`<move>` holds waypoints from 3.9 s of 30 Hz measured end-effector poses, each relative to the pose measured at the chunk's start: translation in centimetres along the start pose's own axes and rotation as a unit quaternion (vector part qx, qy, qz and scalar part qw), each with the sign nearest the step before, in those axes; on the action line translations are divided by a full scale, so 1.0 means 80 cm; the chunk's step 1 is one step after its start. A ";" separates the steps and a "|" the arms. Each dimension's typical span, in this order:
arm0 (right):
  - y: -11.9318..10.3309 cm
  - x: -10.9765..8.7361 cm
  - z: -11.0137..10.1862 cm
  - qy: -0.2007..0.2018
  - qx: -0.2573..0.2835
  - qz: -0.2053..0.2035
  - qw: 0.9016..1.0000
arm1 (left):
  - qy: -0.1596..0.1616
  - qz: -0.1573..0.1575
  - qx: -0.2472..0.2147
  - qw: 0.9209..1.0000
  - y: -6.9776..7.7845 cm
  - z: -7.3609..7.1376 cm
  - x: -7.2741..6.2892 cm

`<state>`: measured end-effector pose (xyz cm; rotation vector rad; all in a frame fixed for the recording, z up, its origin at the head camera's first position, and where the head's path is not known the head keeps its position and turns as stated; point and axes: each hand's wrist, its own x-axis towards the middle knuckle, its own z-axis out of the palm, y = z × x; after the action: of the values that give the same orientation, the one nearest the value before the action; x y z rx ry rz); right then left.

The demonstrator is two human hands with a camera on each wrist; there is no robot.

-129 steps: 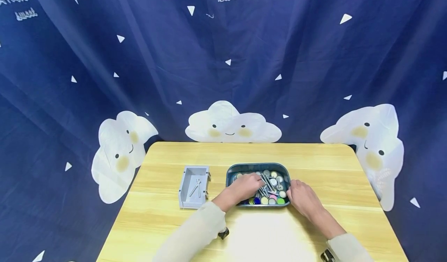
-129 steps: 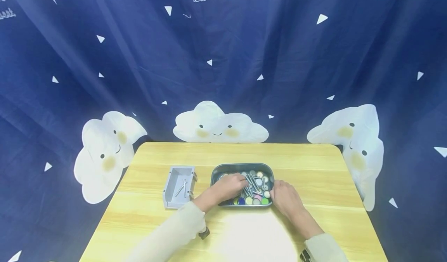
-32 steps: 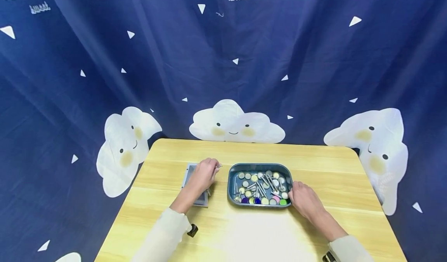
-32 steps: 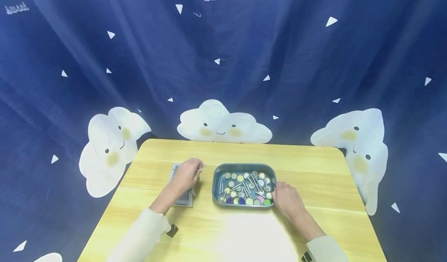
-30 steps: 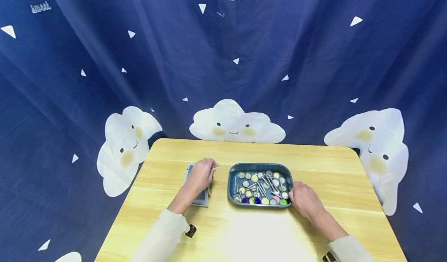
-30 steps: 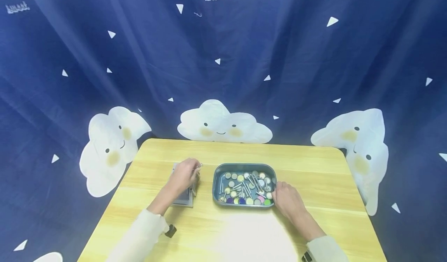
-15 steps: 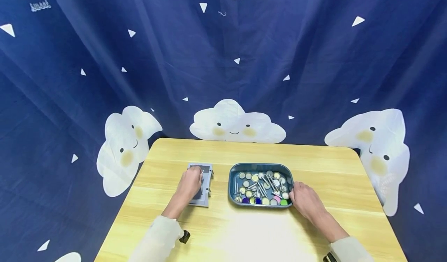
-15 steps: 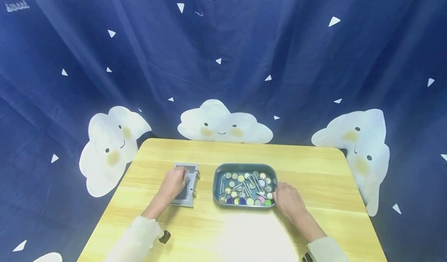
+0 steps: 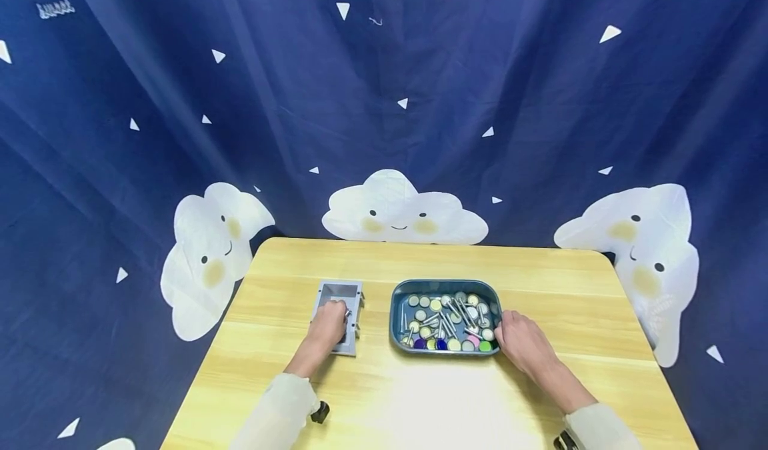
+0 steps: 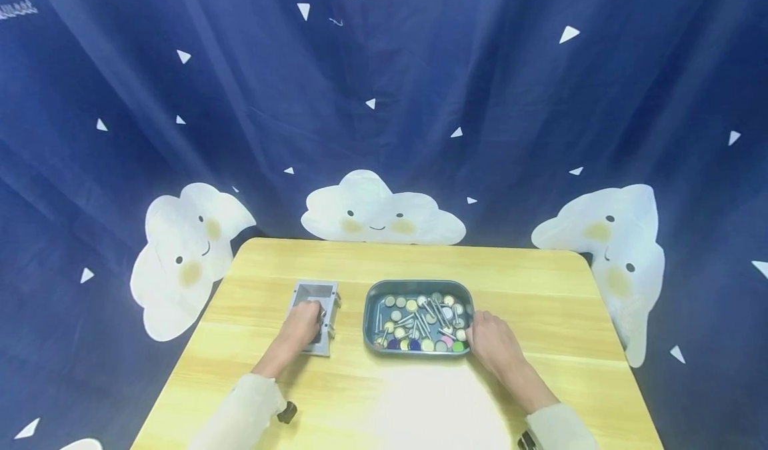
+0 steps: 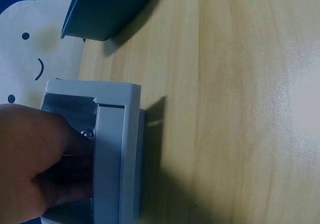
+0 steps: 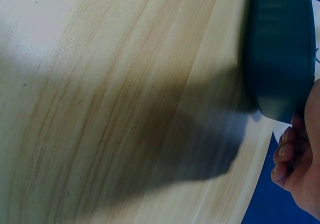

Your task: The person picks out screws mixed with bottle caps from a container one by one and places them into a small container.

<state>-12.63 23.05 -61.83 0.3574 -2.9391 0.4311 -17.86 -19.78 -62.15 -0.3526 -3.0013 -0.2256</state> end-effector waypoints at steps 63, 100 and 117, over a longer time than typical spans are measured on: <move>0.002 0.001 0.001 0.008 0.004 -0.002 1.000 | -0.027 0.467 0.154 0.870 0.259 0.020 0.106; -0.002 0.000 0.003 0.035 -0.011 -0.028 0.999 | -0.015 0.503 0.204 0.840 0.283 0.004 0.109; 0.005 0.004 -0.002 0.007 -0.047 -0.037 0.998 | 0.051 0.445 0.133 0.884 0.189 -0.050 0.090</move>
<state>-12.98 23.40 -61.70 0.4475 -2.9082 0.2844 -20.84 -4.29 -55.30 -1.5283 -2.3861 0.2440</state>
